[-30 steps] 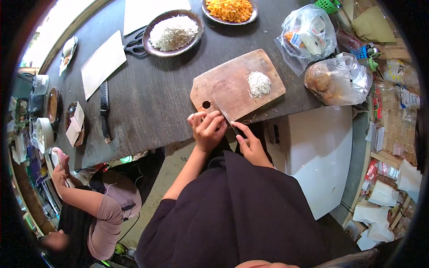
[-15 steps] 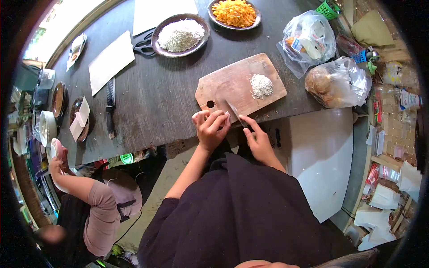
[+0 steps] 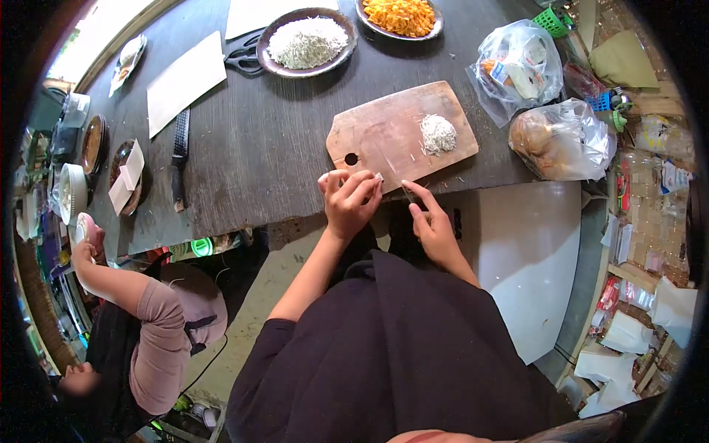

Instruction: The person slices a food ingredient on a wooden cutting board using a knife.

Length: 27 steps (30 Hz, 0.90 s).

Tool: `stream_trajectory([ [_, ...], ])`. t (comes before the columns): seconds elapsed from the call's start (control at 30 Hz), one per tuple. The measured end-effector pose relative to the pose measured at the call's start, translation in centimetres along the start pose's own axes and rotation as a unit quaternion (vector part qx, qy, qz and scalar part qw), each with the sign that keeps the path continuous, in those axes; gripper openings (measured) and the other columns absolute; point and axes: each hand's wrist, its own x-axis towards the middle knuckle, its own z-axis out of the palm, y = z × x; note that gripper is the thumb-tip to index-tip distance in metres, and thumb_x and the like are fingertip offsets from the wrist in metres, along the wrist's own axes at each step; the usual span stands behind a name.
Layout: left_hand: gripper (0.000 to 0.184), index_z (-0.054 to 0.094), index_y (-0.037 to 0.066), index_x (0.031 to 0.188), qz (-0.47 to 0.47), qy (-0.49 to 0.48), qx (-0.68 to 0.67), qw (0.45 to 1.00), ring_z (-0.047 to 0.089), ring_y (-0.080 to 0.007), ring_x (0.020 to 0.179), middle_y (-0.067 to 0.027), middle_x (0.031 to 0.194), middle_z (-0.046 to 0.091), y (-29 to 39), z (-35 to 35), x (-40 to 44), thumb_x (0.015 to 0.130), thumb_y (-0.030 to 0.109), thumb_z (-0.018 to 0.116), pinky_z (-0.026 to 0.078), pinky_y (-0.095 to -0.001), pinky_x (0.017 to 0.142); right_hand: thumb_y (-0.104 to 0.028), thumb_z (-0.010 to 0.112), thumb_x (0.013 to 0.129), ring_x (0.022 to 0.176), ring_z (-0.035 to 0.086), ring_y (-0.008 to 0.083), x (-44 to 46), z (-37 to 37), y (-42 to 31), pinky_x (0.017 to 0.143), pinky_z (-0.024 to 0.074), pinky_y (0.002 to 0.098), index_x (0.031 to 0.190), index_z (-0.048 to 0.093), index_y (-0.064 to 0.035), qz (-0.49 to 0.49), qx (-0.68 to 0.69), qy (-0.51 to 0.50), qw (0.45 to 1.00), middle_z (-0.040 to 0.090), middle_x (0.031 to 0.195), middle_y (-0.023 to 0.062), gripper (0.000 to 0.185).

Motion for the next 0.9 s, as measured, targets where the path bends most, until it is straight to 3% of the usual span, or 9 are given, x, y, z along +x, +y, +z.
stream_trajectory([
  [0.17,0.014,0.071,0.016,0.082,-0.004,-0.002,-0.002,1.000,0.054,-0.0181,0.085,0.0080,0.093,0.070,0.0,0.0,-0.1,0.072,0.015,0.081,0.036,-0.0352,0.083,-0.014,0.049,0.102,0.060,0.048,0.0082,-0.6,0.7,0.0,0.061,0.0444,0.0270,0.142,0.048,-0.0116,0.054,0.041,-0.028,0.997,0.064,0.123,0.0089,0.040],
  [0.33,0.017,0.070,0.015,0.081,0.001,-0.015,-0.005,1.000,0.055,-0.0199,0.086,0.0067,0.095,0.070,-0.1,-0.2,-0.1,0.068,0.015,0.080,0.036,-0.0369,0.084,-0.016,0.049,0.102,0.063,0.051,0.0101,-0.8,1.4,0.2,0.064,0.0462,0.0284,0.141,0.048,-0.0123,0.011,0.030,-0.025,0.999,0.064,0.121,0.0084,0.039],
  [0.47,0.016,0.069,0.015,0.080,0.001,-0.015,-0.006,1.000,0.055,-0.0204,0.087,0.0061,0.095,0.070,-0.2,-0.2,-0.1,0.067,0.016,0.080,0.036,-0.0376,0.084,-0.016,0.049,0.102,0.064,0.053,0.0119,-1.0,1.6,-0.1,0.066,0.0466,0.0293,0.141,0.048,-0.0129,0.035,0.015,-0.033,0.999,0.065,0.122,0.0085,0.039],
  [0.73,0.016,0.069,0.014,0.080,0.002,-0.018,-0.001,1.000,0.055,-0.0203,0.085,0.0063,0.095,0.070,-0.2,-0.1,-0.1,0.068,0.016,0.080,0.037,-0.0366,0.082,-0.016,0.049,0.102,0.059,0.058,0.0208,-0.7,2.0,-0.1,0.062,0.0464,0.0330,0.143,0.046,-0.0143,-0.057,-0.046,0.008,0.997,0.066,0.111,0.0159,0.041],
  [0.9,0.016,0.069,0.015,0.080,0.001,-0.017,0.000,1.000,0.054,-0.0198,0.084,0.0067,0.095,0.070,0.0,-0.2,0.1,0.068,0.017,0.080,0.037,-0.0361,0.082,-0.016,0.048,0.102,0.060,0.060,0.0226,-0.8,2.3,0.5,0.061,0.0463,0.0339,0.143,0.045,-0.0147,-0.055,-0.049,0.011,0.997,0.066,0.112,0.0164,0.041],
])
